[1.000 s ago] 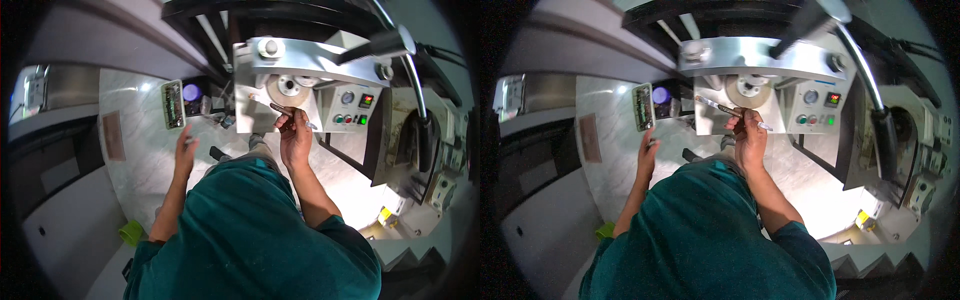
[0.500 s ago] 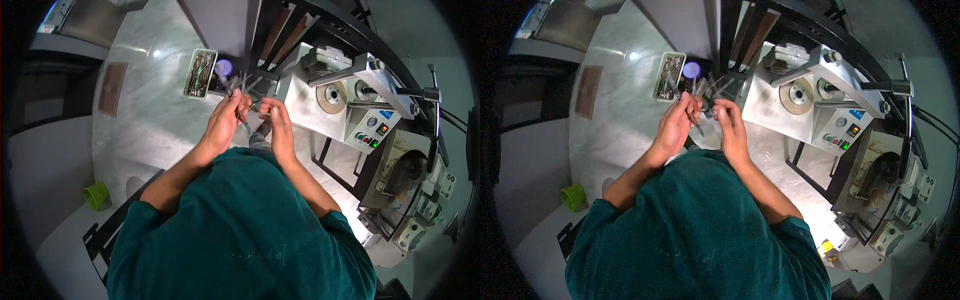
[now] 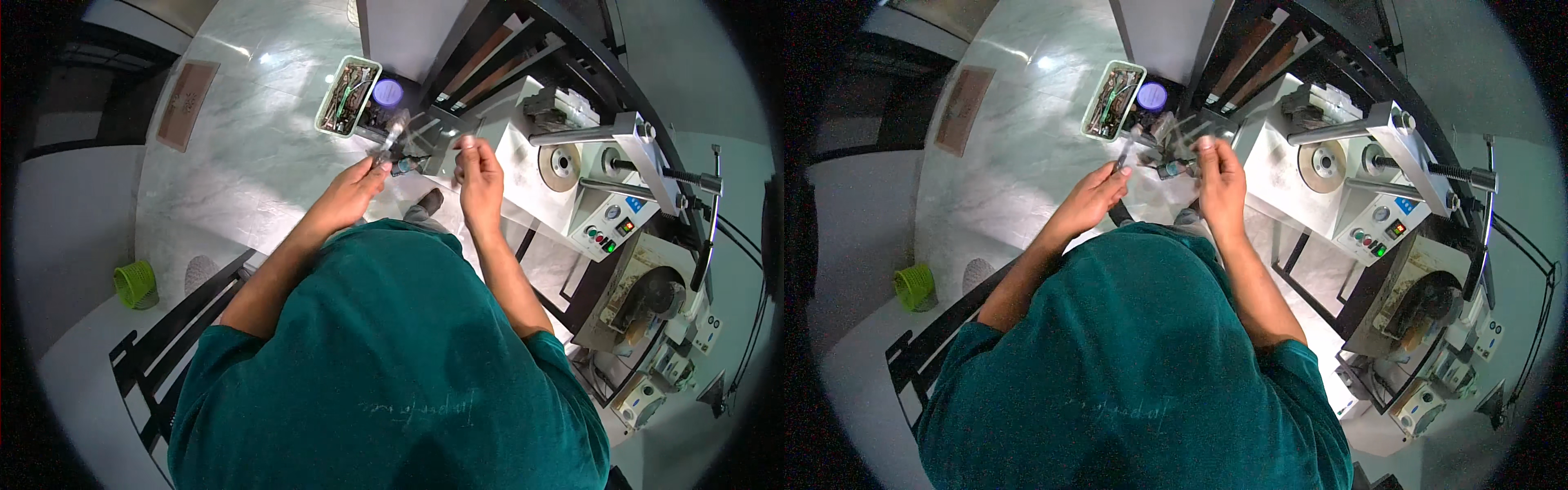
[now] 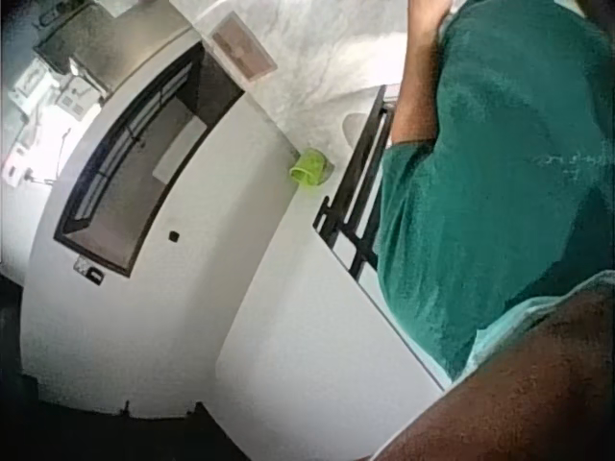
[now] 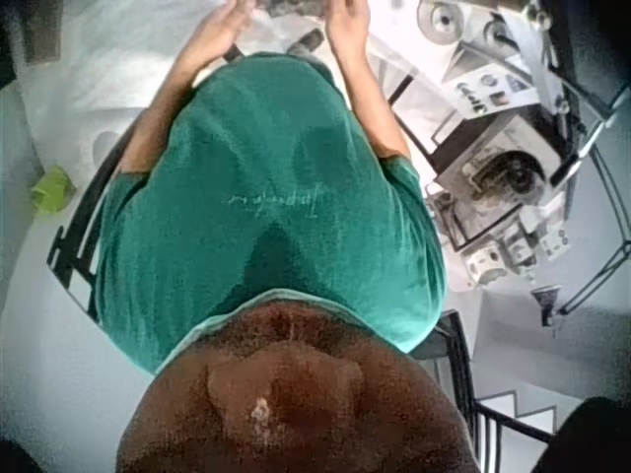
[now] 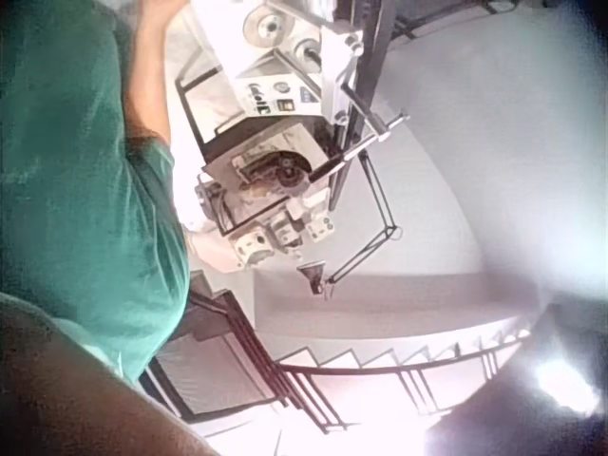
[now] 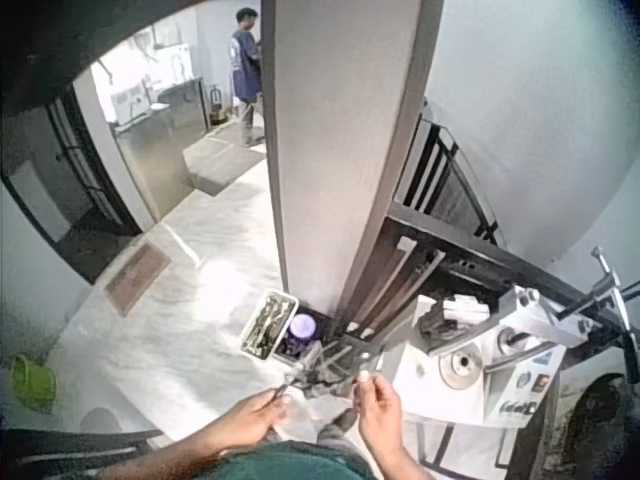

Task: The person shapes a piece mounted on a metal rod, alternating between grinding it against the rotating wheel of a machine and scraping it with hand tools.

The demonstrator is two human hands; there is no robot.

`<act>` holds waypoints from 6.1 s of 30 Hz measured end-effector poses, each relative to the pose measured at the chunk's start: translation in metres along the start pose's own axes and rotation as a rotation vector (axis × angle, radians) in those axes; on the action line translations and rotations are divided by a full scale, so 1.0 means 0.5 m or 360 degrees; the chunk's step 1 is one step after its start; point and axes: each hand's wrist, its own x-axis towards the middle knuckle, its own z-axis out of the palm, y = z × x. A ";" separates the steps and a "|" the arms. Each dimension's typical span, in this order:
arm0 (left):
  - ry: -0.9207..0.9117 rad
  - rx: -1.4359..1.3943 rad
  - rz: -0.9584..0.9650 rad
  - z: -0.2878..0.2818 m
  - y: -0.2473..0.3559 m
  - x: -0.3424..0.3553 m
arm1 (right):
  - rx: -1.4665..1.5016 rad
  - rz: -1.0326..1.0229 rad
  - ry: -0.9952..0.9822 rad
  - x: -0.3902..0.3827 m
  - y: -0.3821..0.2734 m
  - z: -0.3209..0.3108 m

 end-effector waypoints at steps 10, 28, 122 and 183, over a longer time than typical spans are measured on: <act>-0.0096 -0.0536 -0.0221 -0.001 -0.006 -0.063 | -0.0790 -0.0420 -0.0351 -0.057 -0.021 0.028; -0.0164 -0.0558 -0.0311 0.020 0.007 -0.056 | -0.0991 -0.0567 -0.0134 -0.060 -0.016 0.025; -0.0487 -0.0890 -0.0247 0.011 -0.028 -0.030 | -0.0770 -0.0660 -0.0182 -0.065 -0.009 -0.022; -0.0545 -0.1190 -0.0129 0.016 -0.066 -0.028 | -0.0694 -0.0569 -0.0014 -0.037 0.020 -0.008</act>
